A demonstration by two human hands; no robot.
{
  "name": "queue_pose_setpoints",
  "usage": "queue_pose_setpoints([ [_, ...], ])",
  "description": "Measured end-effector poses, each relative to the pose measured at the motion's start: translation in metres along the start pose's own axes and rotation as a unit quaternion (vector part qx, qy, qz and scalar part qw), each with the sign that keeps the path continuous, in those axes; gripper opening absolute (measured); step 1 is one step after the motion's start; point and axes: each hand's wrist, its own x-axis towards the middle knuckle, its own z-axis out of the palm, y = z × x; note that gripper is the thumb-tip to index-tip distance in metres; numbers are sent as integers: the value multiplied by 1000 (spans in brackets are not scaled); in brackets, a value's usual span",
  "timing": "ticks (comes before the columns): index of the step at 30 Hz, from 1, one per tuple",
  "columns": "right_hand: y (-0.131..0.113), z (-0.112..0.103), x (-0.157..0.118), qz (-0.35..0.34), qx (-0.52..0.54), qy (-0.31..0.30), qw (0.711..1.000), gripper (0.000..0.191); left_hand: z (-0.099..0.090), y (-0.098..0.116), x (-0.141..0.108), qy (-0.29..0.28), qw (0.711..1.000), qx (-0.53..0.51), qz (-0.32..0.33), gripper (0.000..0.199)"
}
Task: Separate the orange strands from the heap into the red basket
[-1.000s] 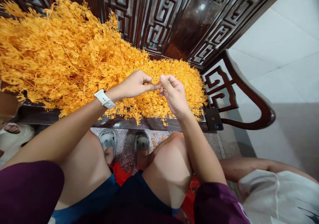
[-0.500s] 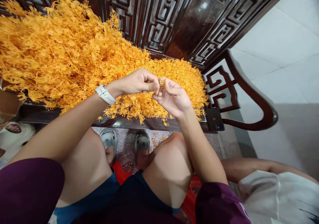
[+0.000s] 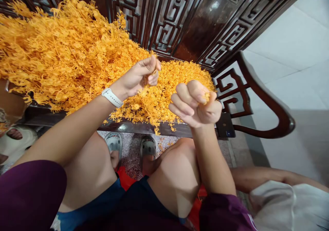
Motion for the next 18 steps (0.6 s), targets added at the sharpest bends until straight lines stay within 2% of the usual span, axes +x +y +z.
queue_pose_setpoints([
  [2,-4,-2,-2,-10,-21,9,1000,53,-1,-5,6,27,1000,-2,-10,43],
  [5,0,-19,3,-35,-34,109,993,38,-3,-11,12,57,998,8,-15,48],
  [7,4,-37,7,-50,-38,173,983,40,-4,-13,12,60,998,18,-14,48],
  [10,5,-54,9,-38,-56,217,974,48,-4,-14,11,46,998,26,-29,47],
  [14,1,-40,9,13,-68,257,964,46,0,-15,8,29,998,17,-50,44],
  [18,11,-19,12,24,-114,245,963,38,7,-15,5,21,999,17,-46,40],
])
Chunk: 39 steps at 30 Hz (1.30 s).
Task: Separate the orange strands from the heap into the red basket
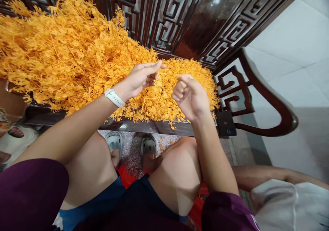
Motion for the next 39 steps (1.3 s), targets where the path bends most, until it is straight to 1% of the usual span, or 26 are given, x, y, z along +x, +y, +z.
queue_pose_setpoints([
  [3,13,7,-1,-64,-108,-1,992,38,5,1,-3,-3,1000,-10,-3,38],
  [6,22,8,-1,-116,-195,-17,974,48,10,2,-6,-3,1000,-18,-3,37],
  [8,24,7,-2,-139,-228,-21,963,50,13,2,-7,-1,999,-36,-5,36],
  [12,21,6,-4,-182,-281,-19,942,44,15,1,-8,9,998,-69,-11,34],
  [15,19,7,-6,-209,-308,-23,928,51,15,0,-8,36,996,-77,-23,34],
  [17,19,8,-7,-218,-322,-26,921,53,15,0,-7,42,996,-73,-26,35],
  [18,19,9,-8,-222,-330,-29,917,50,15,0,-7,37,997,-68,-24,36],
  [21,20,12,-9,-230,-345,-35,909,27,14,1,-8,13,998,-53,-16,40],
  [22,20,13,-9,-229,-341,-30,911,21,14,2,-9,6,999,-51,-15,40],
  [24,21,14,-7,-221,-312,-13,924,19,15,3,-10,-4,998,-60,-17,37],
  [28,22,13,-4,-205,-215,9,955,26,17,3,-14,-38,992,-123,-20,25],
  [30,22,12,-3,-196,-185,17,963,31,19,3,-16,-62,987,-147,-34,24],
  [32,21,10,-2,-183,-169,25,968,35,22,4,-17,-64,984,-158,-42,22],
  [35,19,11,-1,-160,-135,8,978,40,26,4,-18,-43,986,-161,-30,17],
  [39,12,13,-4,-108,-24,-31,993,44,29,2,-18,-61,985,-162,-20,11],
])
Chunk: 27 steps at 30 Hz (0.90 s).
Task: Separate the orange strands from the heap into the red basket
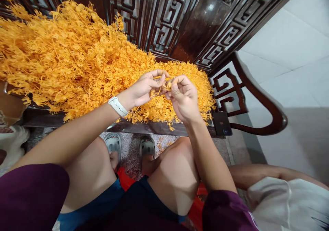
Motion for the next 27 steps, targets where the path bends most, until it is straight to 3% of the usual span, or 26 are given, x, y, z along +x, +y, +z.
queue_pose_setpoints([
  [3,-9,3,-9,29,120,-69,990,39,-5,-1,4,10,1000,-7,3,12],
  [5,-14,6,-18,32,164,-152,974,32,-13,0,9,36,999,-19,9,14],
  [8,-18,9,-26,21,127,-283,950,26,-26,1,17,71,996,-55,18,17],
  [9,-18,8,-25,16,113,-290,950,25,-30,1,20,80,995,-65,19,19],
  [11,-16,1,-19,18,109,-206,972,28,-35,2,22,96,993,-69,19,23],
  [13,-12,-12,-8,39,130,-48,990,36,-37,3,22,108,992,-60,15,24],
  [15,-6,-24,2,90,138,70,984,42,-36,4,21,116,992,-52,6,23],
  [17,2,-31,7,145,135,117,973,43,-33,4,19,121,991,-51,-4,21],
  [20,12,-26,7,133,69,113,982,39,-27,3,17,126,990,-57,-14,22],
  [23,18,-13,2,-9,-88,63,994,34,-22,1,16,130,989,-61,-19,22],
  [25,20,-9,-2,-102,-214,14,971,35,-19,0,15,131,989,-66,-19,21],
  [27,21,-9,-3,-161,-328,-36,930,42,-17,1,14,130,989,-67,-19,20],
])
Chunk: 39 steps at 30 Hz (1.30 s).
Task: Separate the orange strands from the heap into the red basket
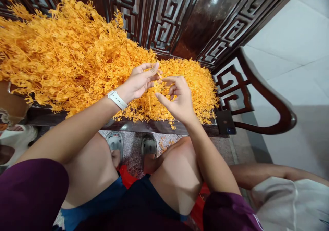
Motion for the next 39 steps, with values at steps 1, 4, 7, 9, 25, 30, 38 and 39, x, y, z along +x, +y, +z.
queue_pose_setpoints([
  [1,0,-1,0,-22,-45,-21,999,46,1,1,-1,-2,1000,3,-3,20],
  [4,2,-4,0,-39,-106,-55,992,47,3,4,-4,-8,1000,18,-12,22],
  [7,3,-5,2,-45,-95,-40,994,36,4,6,-7,-28,999,14,-18,25],
  [9,4,-5,4,-45,-69,-12,997,33,4,6,-9,-52,998,4,-22,28],
  [25,7,-6,8,127,280,33,951,31,4,0,-10,-119,992,37,4,10],
  [30,4,-11,9,186,294,40,937,39,8,0,-17,-138,989,45,-26,19],
  [38,8,-14,8,185,285,22,940,36,5,-4,-13,-174,981,82,-33,30],
  [39,8,-14,8,187,289,24,939,37,4,-3,-13,-174,980,92,-36,32],
])
